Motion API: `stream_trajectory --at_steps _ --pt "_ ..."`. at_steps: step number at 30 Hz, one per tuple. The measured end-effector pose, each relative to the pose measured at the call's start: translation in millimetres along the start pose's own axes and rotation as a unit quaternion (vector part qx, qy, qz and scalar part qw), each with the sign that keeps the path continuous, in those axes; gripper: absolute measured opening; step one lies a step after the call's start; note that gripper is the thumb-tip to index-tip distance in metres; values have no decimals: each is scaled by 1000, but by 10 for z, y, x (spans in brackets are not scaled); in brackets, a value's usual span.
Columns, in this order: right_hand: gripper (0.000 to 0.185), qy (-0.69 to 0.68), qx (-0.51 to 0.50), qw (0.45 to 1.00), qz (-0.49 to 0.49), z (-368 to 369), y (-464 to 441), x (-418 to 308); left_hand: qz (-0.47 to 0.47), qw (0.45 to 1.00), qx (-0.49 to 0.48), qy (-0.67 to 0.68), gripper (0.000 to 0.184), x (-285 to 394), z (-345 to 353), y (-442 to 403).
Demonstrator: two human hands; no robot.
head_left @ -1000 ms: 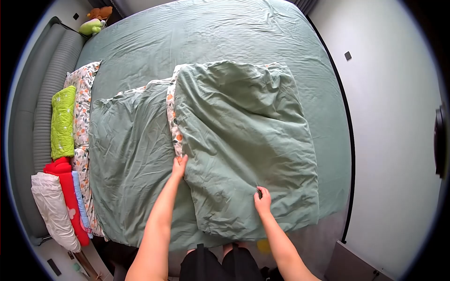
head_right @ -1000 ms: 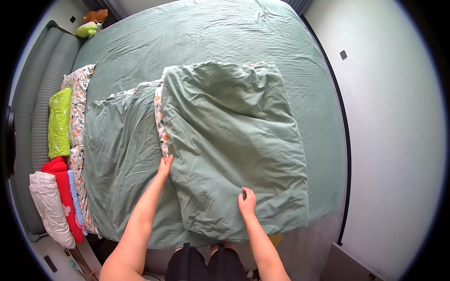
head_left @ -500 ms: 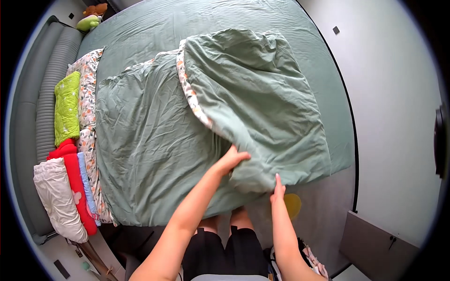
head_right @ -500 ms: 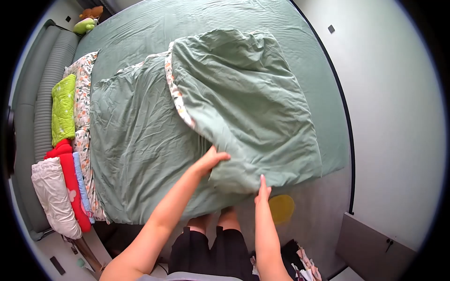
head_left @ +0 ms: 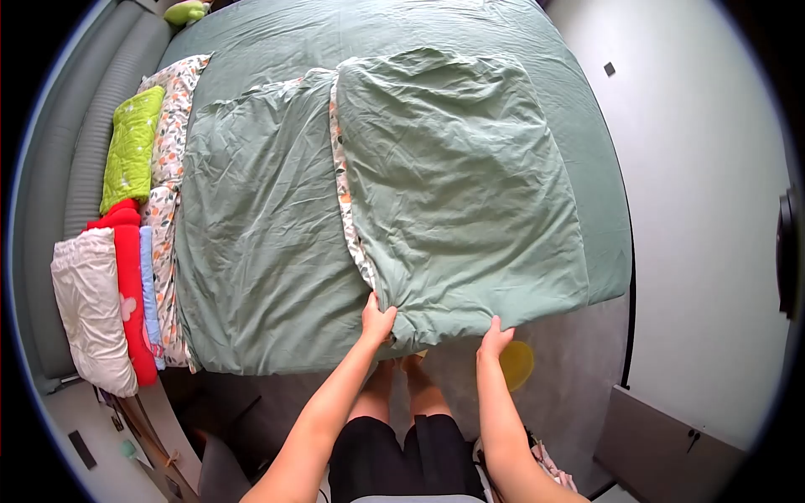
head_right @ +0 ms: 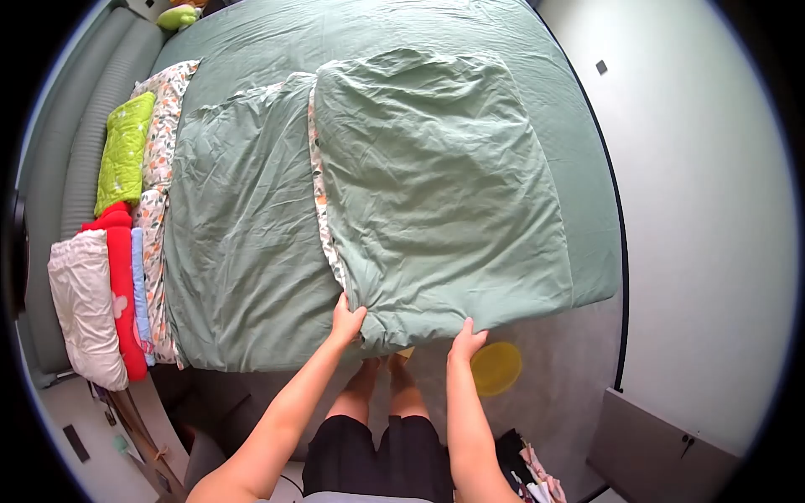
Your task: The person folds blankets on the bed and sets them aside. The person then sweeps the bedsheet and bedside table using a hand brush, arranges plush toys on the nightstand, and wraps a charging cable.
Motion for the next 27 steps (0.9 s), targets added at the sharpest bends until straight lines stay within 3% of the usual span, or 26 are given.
stream_trajectory --at_steps 1,2,3,5,7,8,11,12,15,19,21,23,26,27 --pt "34 -36 17 996 -77 -17 22 -64 58 993 2 100 43 47 25 3" --pt "26 -33 50 991 -117 -53 39 -2 86 991 14 98 40 137 -15 22" --pt "24 11 -37 999 -12 -63 4 244 112 989 23 94 37 197 -81 85" --pt "21 100 -207 954 192 -81 -143 831 105 990 65 -69 40 -195 -172 65" --pt "22 277 -217 916 195 -84 -333 1265 45 979 103 -172 43 -746 -314 95" --pt "34 409 -128 901 58 -45 -315 1211 -15 980 109 -167 44 -779 -440 126" --pt "45 351 -68 904 -237 20 59 860 -44 987 139 -69 38 -798 -956 320" --pt "49 336 -131 909 -211 90 290 647 -8 981 184 -62 33 -925 -1188 366" --pt "48 350 -122 829 -418 415 853 461 -3 938 342 -60 28 -1287 -2109 564" --pt "46 288 -294 827 -382 1036 1649 554 -75 837 523 -142 36 -1938 -3340 769" --pt "42 358 -260 764 -469 1281 2118 572 -146 804 550 -174 54 -2106 -3794 759" --pt "42 367 -269 777 -435 1497 2471 648 -239 814 525 -72 65 -2269 -4148 674" --pt "42 314 -319 773 -449 1714 2897 740 -257 807 499 186 71 -2415 -4452 499" --pt "42 309 -334 768 -450 1762 2993 754 -215 783 521 263 72 -2461 -4544 464"
Point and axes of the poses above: each hand's wrist, its own y-axis away from the middle knuckle, its own z-axis out of the palm, x = y × z, the point moved 3 cm from there along -y, towards the middle knuckle, and after that the axes turned 9 degrees about y, right-handed, at the moved point
